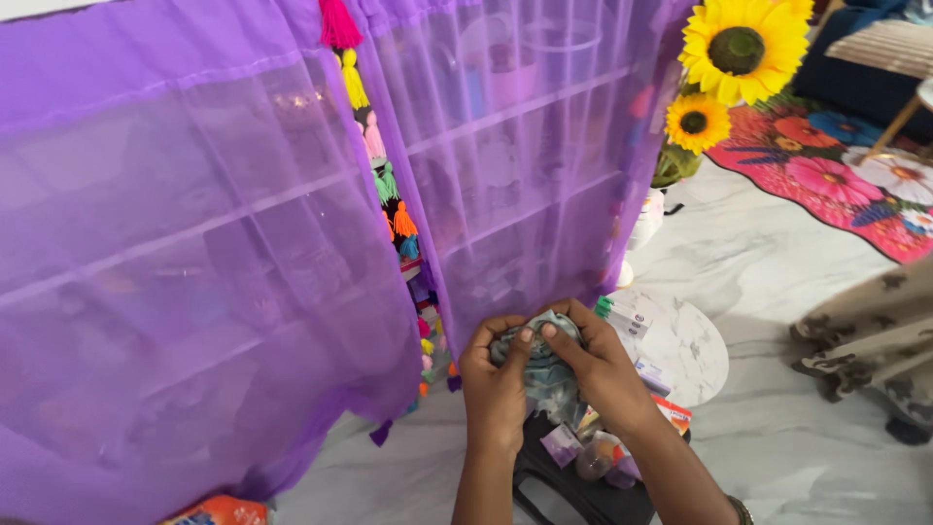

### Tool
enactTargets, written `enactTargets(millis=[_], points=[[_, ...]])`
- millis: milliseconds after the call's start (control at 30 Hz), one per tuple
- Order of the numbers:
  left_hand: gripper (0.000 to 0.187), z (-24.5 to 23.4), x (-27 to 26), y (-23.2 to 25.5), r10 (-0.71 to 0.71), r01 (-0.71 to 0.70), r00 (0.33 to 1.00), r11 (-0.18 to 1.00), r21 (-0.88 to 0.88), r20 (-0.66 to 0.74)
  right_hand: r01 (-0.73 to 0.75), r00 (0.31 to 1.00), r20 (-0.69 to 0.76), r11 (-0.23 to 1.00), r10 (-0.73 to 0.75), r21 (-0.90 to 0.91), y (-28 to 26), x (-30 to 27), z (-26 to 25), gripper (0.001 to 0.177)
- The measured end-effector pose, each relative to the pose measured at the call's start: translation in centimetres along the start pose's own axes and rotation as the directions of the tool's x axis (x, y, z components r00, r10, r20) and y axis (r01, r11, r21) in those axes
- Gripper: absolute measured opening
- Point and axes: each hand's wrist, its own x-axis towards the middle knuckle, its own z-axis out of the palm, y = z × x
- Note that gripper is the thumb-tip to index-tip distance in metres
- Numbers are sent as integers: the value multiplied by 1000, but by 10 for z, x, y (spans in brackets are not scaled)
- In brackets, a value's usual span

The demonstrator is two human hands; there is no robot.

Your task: The person wipes the surface of a small white box with a cloth, then places it on a shelf. This action is repeated several times with different boxes taken from a nearby container. The person also wipes the shelf surface between placing the boxes.

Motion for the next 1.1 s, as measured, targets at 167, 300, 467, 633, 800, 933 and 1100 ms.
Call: enactTargets(millis=[167, 300, 467, 633, 800, 933, 1100], points=[[16, 40, -6, -34, 40, -44, 996, 998, -47, -81, -15, 989, 146, 997, 26, -76, -7, 4, -51, 34], [16, 91, -9, -62, 100, -107, 990, 991, -74, -94, 89, 963, 266, 983, -44, -159, -11, 17, -107, 26], [14, 142, -17, -89, 54, -59, 996, 996, -61, -76, 0, 963, 268, 997, 20, -75, -2, 21, -174, 22], [21, 177, -26, -105, 12, -14, 998, 999, 37, 54, 5, 983, 183, 997, 10, -81, 10, 16, -226, 19], [21, 204, -27, -133, 10, -26, 995, 986, 162, 99, 24, 997, 76, 991, -14, -134, 26, 5, -260, 18], [17, 218, -18, -183, 0, -24, 991, 984, 177, 136, -10, 1000, -6, 989, 9, -149, 56, 3, -296, 15], [21, 236, -6, -252, -56, 0, 982, 953, 302, 178, -116, 991, -82, 981, 104, -157, 103, 10, -350, 12]])
